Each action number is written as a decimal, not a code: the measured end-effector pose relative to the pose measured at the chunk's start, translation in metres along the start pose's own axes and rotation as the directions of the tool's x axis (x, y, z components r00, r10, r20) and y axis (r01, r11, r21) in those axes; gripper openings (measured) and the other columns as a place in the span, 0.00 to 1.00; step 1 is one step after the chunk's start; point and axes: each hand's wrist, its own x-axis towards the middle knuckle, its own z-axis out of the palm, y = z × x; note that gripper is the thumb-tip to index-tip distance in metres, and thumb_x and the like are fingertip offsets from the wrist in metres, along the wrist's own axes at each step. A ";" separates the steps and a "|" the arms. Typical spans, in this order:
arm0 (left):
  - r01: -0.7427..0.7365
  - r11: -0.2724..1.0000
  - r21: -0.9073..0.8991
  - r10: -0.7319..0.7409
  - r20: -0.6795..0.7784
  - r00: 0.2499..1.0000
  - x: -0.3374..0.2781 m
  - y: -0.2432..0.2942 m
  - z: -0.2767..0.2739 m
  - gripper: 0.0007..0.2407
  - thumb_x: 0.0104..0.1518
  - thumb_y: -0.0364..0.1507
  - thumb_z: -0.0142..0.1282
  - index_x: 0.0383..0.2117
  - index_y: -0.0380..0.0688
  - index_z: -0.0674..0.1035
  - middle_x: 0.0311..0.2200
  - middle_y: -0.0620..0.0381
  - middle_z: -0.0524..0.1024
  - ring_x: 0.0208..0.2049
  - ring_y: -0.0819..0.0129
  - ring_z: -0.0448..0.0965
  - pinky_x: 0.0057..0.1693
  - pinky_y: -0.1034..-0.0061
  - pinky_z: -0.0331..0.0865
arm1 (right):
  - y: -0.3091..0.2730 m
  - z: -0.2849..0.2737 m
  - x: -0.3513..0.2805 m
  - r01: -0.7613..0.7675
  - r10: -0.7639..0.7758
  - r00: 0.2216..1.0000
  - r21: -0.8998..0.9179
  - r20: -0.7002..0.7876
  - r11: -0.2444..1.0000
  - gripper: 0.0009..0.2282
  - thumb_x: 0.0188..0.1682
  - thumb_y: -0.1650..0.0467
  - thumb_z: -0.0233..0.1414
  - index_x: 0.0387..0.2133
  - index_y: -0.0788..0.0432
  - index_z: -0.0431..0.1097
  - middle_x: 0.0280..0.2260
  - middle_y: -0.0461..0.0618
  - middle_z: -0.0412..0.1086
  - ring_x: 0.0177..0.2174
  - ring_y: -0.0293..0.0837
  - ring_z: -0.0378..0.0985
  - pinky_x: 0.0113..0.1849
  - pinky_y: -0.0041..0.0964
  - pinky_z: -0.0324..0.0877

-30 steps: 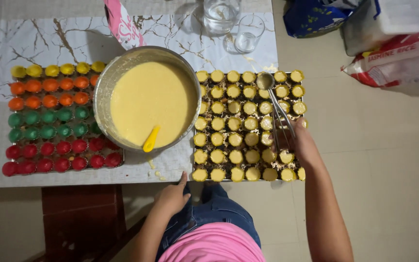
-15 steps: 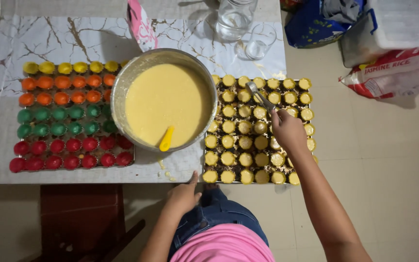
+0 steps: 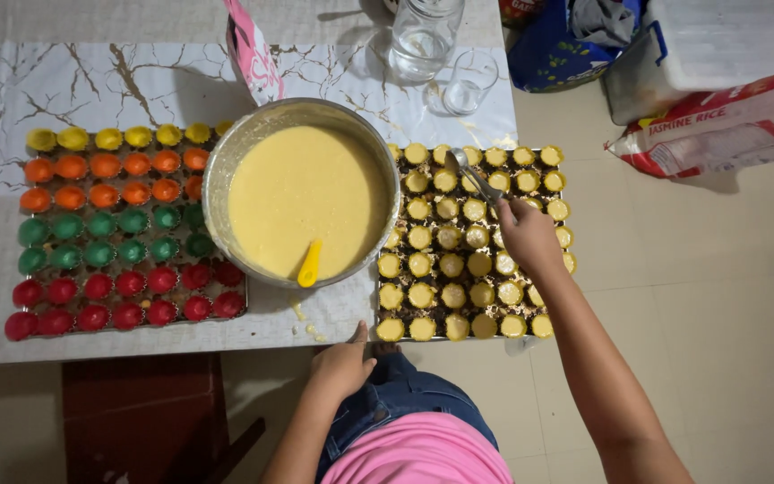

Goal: The recorder uses a scoop to fill small muffin or cake molds with yellow batter.

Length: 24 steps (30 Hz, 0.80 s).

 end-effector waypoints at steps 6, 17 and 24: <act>-0.015 1.000 -0.002 0.015 0.006 1.000 0.003 -0.003 0.001 0.35 0.61 0.40 0.52 0.73 0.53 0.47 0.46 0.43 0.80 0.47 0.48 0.81 0.53 0.55 0.73 | 0.009 0.002 0.005 -0.160 0.126 0.980 0.236 0.153 0.959 0.22 0.57 0.55 0.45 0.39 0.63 0.76 0.23 0.54 0.74 0.20 0.45 0.73 0.27 0.42 0.68; -0.049 0.999 0.022 0.049 0.003 0.999 0.005 -0.005 0.001 0.36 0.62 0.41 0.52 0.73 0.52 0.47 0.42 0.43 0.81 0.45 0.48 0.82 0.53 0.56 0.74 | 0.042 0.025 0.014 -0.435 0.200 0.884 0.588 0.422 0.682 0.23 0.57 0.54 0.41 0.47 0.61 0.69 0.27 0.55 0.73 0.18 0.46 0.74 0.22 0.44 0.71; -0.062 0.997 0.033 0.062 0.004 0.998 0.009 -0.010 0.003 0.36 0.61 0.41 0.53 0.73 0.52 0.46 0.43 0.41 0.80 0.45 0.46 0.81 0.53 0.54 0.74 | 0.061 0.021 0.009 -0.390 0.215 0.913 0.594 0.346 0.703 0.24 0.58 0.53 0.41 0.45 0.60 0.71 0.28 0.56 0.74 0.21 0.46 0.74 0.25 0.41 0.69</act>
